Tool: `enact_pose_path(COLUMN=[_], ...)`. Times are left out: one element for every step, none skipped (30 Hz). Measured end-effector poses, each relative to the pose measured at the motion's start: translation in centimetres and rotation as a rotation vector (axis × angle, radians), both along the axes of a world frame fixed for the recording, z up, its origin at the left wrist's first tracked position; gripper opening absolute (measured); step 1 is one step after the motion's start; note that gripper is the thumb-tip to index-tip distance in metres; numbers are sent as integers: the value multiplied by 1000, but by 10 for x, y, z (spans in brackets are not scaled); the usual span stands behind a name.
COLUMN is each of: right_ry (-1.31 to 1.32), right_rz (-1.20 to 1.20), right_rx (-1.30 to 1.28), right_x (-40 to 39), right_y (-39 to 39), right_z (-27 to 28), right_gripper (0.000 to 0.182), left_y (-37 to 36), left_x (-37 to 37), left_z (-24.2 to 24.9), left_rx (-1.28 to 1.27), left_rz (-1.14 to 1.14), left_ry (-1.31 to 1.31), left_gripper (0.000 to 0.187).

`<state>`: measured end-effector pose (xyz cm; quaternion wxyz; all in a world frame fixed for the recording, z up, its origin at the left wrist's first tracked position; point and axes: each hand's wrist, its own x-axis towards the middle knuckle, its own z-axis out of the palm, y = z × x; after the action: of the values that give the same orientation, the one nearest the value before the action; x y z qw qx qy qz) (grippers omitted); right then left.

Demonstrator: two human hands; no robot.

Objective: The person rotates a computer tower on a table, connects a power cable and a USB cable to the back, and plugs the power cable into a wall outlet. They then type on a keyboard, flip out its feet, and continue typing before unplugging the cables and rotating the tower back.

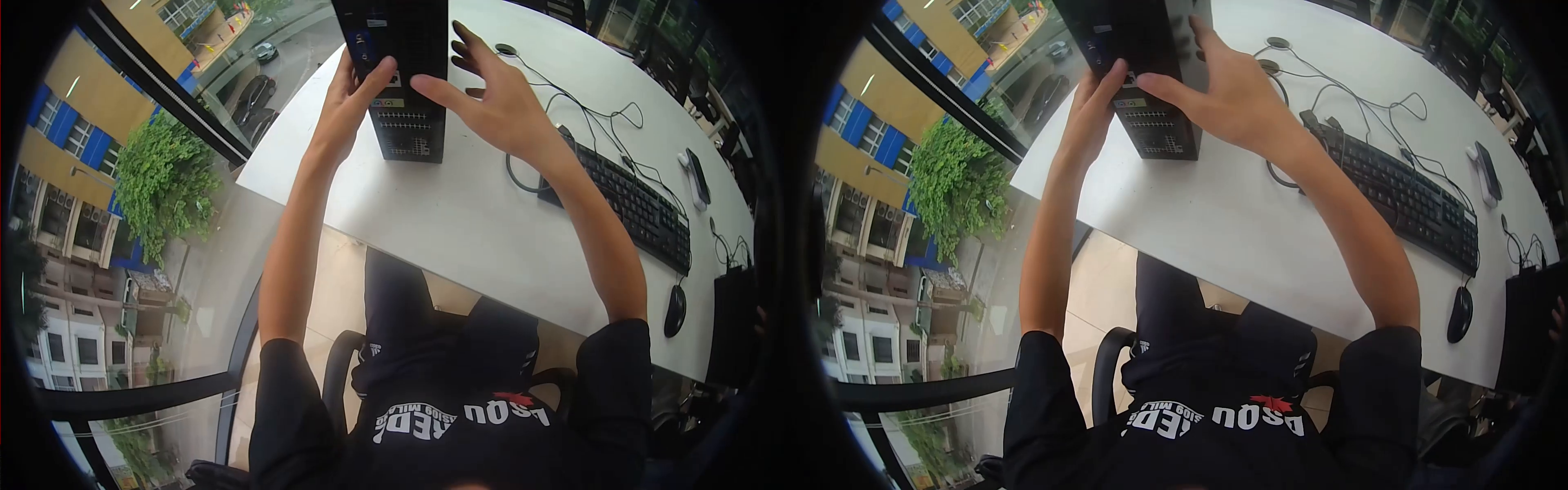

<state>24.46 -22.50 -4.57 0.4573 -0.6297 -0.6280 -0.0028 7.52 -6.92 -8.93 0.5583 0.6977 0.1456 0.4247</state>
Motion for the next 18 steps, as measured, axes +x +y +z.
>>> enact_pose_path(right_ry=[24,30,38,46,19,10,-1,-8,17,39,62,48,38,29,36,44,49,49], right_rz=[26,22,20,21,7,13,19,24,58,95,134,116,95,71,79,83,85,88], right_rx=[108,128,145,163,127,132,135,133,114,98,86,70,55,41,50,59,66,48], right_x=[1,4,4,6,9,13,18,23,29,37,45,54,62,70,70,68,67,70], right_y=[12,18,23,26,28,29,30,28,23,18,16,18,21,22,20,18,16,13], right_z=[-8,-11,-12,-12,-13,-12,-10,-10,-9,-5,-2,-4,-9,-14,-11,-8,-5,-4], right_gripper=[91,90,90,89,90,91,91,92,90,89,87,86,84,83,85,87,89,89], left_y=[-1,-4,-12,-18,-21,-20,-18,-18,-21,-25,-27,-28,-29,-30,-33,-37,-40,-43], left_x=[5,10,13,15,16,18,21,24,29,37,44,48,52,57,60,60,61,64], left_z=[2,2,2,2,2,3,4,3,4,7,9,10,10,11,12,13,13,11], left_rx=[-65,-68,-74,-79,-50,-31,-13,-1,26,58,93,101,109,119,113,107,99,116], left_rz=[-35,-24,-11,6,28,21,13,5,8,12,18,34,48,58,62,62,61,77], left_ry=[17,-22,-58,-94,-98,-96,-98,-95,-96,-100,-103,-106,-104,-102,-103,-103,-105,-109], left_gripper=[80,77,73,69,64,66,67,69,70,71,72,73,74,75,76,76,77,76])
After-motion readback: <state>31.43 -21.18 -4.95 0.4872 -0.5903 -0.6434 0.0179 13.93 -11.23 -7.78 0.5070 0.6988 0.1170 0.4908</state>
